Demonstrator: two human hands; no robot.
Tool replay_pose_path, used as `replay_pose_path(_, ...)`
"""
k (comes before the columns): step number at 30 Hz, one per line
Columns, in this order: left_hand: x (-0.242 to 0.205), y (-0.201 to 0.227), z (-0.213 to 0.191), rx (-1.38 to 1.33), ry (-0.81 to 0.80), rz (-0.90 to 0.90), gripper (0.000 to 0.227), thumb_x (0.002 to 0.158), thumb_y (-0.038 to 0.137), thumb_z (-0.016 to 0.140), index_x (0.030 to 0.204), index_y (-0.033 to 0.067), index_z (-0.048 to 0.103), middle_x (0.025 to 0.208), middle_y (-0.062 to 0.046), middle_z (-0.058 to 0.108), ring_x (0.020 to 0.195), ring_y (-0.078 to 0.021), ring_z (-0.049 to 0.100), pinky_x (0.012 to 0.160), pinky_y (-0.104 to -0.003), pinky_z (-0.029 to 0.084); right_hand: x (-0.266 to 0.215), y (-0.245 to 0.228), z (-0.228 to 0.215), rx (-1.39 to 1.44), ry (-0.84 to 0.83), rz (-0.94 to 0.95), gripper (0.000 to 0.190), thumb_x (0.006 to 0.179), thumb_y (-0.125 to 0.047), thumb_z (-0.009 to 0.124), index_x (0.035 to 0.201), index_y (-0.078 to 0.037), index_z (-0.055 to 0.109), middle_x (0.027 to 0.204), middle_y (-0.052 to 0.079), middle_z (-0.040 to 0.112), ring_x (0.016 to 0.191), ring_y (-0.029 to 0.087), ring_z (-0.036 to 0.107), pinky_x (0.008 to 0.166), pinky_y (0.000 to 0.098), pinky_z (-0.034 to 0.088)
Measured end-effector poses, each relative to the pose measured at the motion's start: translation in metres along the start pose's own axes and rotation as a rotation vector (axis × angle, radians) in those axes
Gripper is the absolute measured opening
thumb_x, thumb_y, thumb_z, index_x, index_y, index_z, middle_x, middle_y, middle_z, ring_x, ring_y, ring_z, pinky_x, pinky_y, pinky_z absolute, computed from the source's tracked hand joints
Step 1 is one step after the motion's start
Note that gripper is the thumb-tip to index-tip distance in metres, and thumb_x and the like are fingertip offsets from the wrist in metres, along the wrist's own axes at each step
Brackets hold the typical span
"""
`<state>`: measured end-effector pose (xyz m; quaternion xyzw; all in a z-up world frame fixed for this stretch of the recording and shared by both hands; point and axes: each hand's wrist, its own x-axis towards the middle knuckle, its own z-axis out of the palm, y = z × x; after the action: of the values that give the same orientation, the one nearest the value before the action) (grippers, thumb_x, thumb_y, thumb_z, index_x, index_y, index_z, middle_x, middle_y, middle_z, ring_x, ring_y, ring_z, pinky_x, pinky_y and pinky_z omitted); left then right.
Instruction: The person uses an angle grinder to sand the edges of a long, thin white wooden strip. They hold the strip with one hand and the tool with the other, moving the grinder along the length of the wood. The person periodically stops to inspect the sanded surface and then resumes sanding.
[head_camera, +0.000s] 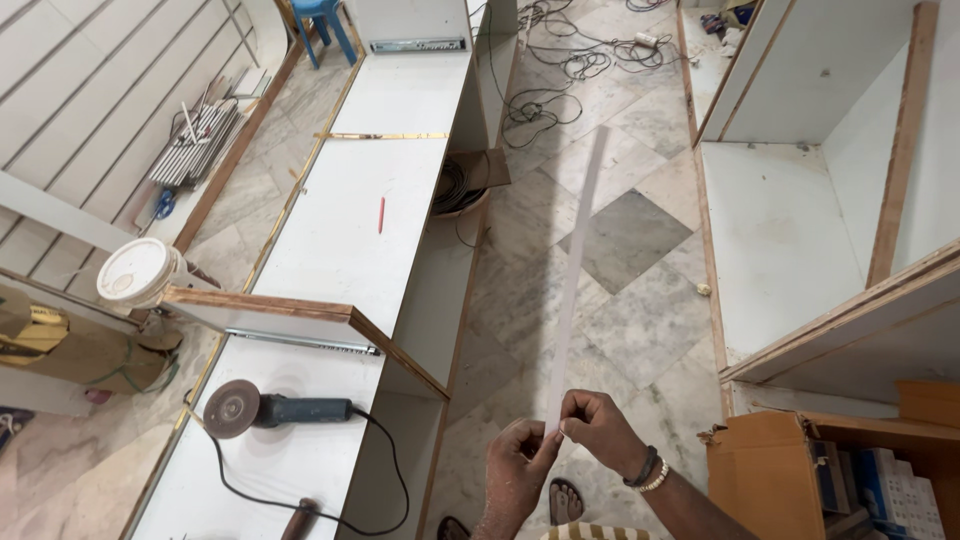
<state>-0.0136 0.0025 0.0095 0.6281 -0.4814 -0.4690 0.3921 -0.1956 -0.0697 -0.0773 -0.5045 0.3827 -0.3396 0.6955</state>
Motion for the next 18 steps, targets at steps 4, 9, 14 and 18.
replay_pose_path(4, 0.013, -0.028, 0.003, -0.252, -0.131, -0.113, 0.019, 0.094, 0.02, 0.076, 0.088, 0.0017, 0.073, 0.073, 0.0, 0.066, 0.067, -0.0066, 0.056, 0.062, -0.026, 0.048, 0.003, 0.001, -0.007, 0.04, -0.033, 0.024, 0.015, 0.086, -0.015, 0.075, 0.081, -0.004, 0.065, 0.07, -0.001, 0.061, 0.063, 0.006, 0.051, 0.057, 0.0237, 0.045)
replay_pose_path(9, 0.023, -0.043, 0.01, -0.406, -0.179, -0.066, 0.022, 0.096, 0.021, 0.073, 0.091, -0.0006, 0.073, 0.077, 0.0, 0.069, 0.073, -0.0076, 0.06, 0.07, -0.026, 0.051, 0.002, -0.006, -0.009, 0.258, -0.073, 0.057, 0.023, 0.088, -0.022, 0.077, 0.087, -0.004, 0.064, 0.074, 0.001, 0.063, 0.066, 0.009, 0.056, 0.061, 0.0243, 0.047)
replay_pose_path(14, 0.023, -0.043, 0.017, -0.464, -0.209, -0.084, 0.022, 0.096, 0.021, 0.068, 0.097, 0.0008, 0.075, 0.083, 0.0, 0.075, 0.075, -0.0088, 0.065, 0.074, -0.027, 0.055, -0.005, -0.036, 0.011, 0.067, 0.168, -0.065, 0.021, 0.085, -0.018, 0.078, 0.098, -0.005, 0.068, 0.081, 0.001, 0.066, 0.07, 0.011, 0.06, 0.064, 0.026, 0.051)
replay_pose_path(18, 0.027, -0.051, 0.022, -0.479, -0.072, -0.082, 0.023, 0.096, 0.02, 0.07, 0.095, -0.0024, 0.075, 0.075, -0.005, 0.07, 0.071, -0.012, 0.064, 0.07, -0.029, 0.054, -0.019, -0.085, 0.02, -0.559, 0.644, -0.724, 0.022, 0.084, -0.011, 0.079, 0.102, -0.006, 0.067, 0.094, 0.006, 0.068, 0.087, 0.017, 0.066, 0.075, 0.0287, 0.055)
